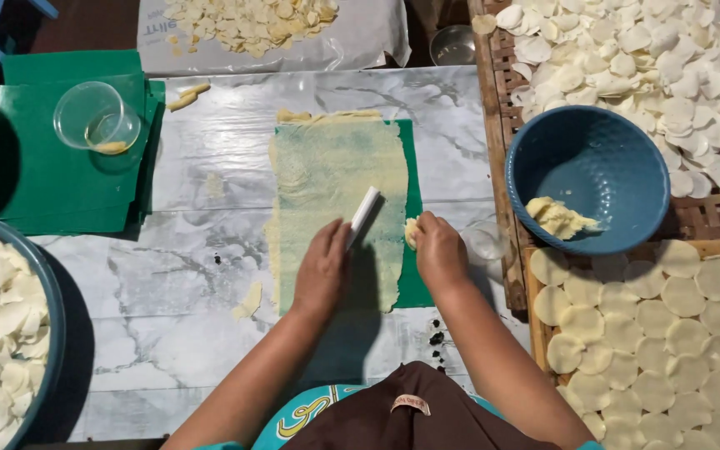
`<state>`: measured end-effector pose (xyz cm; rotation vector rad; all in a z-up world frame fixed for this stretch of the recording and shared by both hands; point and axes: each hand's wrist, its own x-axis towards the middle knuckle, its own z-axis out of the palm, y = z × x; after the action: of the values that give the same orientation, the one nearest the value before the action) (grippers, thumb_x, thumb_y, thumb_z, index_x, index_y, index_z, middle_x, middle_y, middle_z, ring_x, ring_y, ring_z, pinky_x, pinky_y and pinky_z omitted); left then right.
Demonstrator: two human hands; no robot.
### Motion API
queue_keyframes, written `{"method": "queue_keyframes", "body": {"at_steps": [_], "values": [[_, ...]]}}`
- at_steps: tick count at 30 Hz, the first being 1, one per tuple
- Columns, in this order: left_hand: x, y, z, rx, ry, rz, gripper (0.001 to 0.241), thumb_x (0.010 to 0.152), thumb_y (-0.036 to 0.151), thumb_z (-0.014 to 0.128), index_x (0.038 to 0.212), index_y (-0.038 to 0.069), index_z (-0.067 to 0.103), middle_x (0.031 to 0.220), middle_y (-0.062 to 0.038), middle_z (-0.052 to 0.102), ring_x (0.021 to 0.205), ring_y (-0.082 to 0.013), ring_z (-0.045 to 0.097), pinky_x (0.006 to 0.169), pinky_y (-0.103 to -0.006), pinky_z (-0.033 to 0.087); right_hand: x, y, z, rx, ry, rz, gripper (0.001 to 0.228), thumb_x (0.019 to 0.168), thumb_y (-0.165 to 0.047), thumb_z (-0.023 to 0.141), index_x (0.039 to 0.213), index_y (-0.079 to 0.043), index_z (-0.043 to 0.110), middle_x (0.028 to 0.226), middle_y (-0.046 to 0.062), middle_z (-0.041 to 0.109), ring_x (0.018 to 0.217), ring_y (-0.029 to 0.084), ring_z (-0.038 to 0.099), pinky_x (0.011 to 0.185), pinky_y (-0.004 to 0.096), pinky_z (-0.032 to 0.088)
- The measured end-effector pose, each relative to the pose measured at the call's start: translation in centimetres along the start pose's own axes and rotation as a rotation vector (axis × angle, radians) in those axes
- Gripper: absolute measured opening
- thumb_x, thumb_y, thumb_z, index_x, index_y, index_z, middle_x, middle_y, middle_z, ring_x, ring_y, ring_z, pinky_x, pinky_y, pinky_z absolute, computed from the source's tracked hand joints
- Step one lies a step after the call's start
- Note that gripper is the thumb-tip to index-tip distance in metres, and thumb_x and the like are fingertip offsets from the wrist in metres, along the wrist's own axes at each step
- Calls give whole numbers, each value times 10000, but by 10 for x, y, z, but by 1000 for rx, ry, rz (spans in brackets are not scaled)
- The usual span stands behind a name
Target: Rolling out thin sheets of dough on a green mat using a rolling pin.
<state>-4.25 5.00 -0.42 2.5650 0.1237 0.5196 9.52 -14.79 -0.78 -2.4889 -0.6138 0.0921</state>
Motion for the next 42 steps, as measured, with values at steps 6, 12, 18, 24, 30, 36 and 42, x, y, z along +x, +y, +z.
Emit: {"method": "queue_keyframes", "body": {"at_steps": [6, 12, 18, 24, 30, 36, 42], "values": [[36, 42, 56, -248, -18, 270, 494, 1074, 211, 474, 1524, 9, 439, 1535, -233, 484, 1418, -436, 462, 1162, -493, 405, 5, 15, 20, -61, 110, -23, 110, 931, -203, 719, 951, -111, 774, 957, 91, 591, 938, 388, 690, 770, 457, 613], [68, 55, 109, -244, -85, 243, 565, 1064, 194, 438, 1603, 66, 328, 1609, -182, 421, 1508, -361, 382, 1219, -459, 351, -6, 5, -12, 59, 118, 3, 244, 975, 7, 474, 1112, 19, 675, 994, 282, 673, 965, 504, 656, 724, 570, 586], [70, 59, 105, 165, -286, 270, 723, 1017, 330, 514, 1621, 21, 263, 1706, -231, 185, 1586, -396, 165, 1261, -494, 250, -61, 4, -77, -429, 78, 176, 418, 922, -275, 658, 1316, -150, 590, 1373, 51, 622, 950, 311, 741, 762, 505, 634], [80, 64, 103, 222, -368, 253, 814, 1015, 633, 367, 1649, 141, 229, 1734, -181, 81, 1590, -439, 71, 1278, -567, 148, -27, 29, -47, -474, 99, -19, 68, 958, -285, 596, 957, -217, 598, 899, 15, 615, 896, 272, 712, 708, 373, 594], [86, 53, 84, -79, -489, 199, 739, 1072, 522, 369, 1683, 244, 61, 1753, -91, -8, 1584, -454, 11, 1247, -641, 94, 78, 61, -25, -364, 230, -125, 107, 1010, -185, 580, 941, -112, 546, 910, 86, 569, 900, 373, 669, 677, 460, 585], [5, -15, 37, 146, -109, -76, 548, 846, 295, 755, 1325, 135, 541, 1268, -136, 590, 1210, -376, 591, 951, -488, 522, 132, 109, -5, -434, 406, -255, 108, 953, -116, 623, 890, -103, 536, 906, 96, 545, 889, 335, 637, 727, 398, 572], [-62, -53, 26, 260, -198, -268, 480, 876, 496, 709, 1220, 209, 535, 971, -6, 589, 892, -262, 670, 705, -393, 539, 83, 24, -47, -303, 329, -156, 446, 939, -95, 700, 1358, -52, 551, 1413, 160, 480, 899, 421, 729, 741, 503, 638]]}}
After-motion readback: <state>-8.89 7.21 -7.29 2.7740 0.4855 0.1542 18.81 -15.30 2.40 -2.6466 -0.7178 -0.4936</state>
